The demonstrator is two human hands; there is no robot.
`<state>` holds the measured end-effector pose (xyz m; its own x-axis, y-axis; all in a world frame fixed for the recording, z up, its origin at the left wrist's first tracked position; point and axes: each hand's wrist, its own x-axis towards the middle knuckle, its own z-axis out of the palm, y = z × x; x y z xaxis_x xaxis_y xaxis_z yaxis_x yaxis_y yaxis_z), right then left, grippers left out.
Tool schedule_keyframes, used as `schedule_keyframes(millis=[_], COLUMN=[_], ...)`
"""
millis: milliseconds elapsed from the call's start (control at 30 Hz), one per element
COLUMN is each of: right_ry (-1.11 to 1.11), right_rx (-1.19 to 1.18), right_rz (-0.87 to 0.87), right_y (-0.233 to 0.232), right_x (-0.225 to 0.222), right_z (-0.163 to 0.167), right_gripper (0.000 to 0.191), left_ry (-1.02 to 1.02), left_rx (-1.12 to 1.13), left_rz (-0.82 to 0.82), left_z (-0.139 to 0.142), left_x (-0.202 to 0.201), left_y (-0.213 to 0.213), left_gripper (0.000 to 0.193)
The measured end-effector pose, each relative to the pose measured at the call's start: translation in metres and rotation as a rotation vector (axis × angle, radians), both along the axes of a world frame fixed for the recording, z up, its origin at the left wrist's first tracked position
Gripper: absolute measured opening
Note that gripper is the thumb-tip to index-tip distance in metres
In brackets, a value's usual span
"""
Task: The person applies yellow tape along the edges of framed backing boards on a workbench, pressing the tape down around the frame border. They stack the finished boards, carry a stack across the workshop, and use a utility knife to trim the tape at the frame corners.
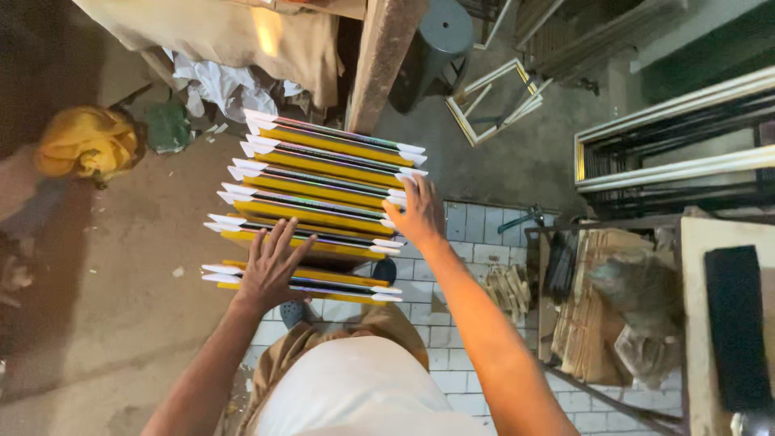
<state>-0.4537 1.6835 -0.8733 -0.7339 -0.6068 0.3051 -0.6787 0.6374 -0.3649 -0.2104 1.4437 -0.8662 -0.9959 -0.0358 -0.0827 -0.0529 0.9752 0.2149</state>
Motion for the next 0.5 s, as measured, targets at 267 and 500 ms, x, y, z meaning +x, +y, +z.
schedule_keyframes(millis=[267,500], right_ry=[-0.024,-0.025], right_rx=[0.109,0.08], right_rz=[0.145,0.006], right_y=[-0.033,-0.073], right_x=[-0.16,-0.131], right_z=[-0.039,-0.057], right_gripper=[0.103,0.093], left_ry=[-0.217,-0.217], left_rx=[-0.05,-0.013], left_rz=[0.164,0.139], left_z=[-0.012,-0.012], left_x=[-0.096,-0.092], left_y=[0.04,0.004], left_gripper=[0.138,0.12])
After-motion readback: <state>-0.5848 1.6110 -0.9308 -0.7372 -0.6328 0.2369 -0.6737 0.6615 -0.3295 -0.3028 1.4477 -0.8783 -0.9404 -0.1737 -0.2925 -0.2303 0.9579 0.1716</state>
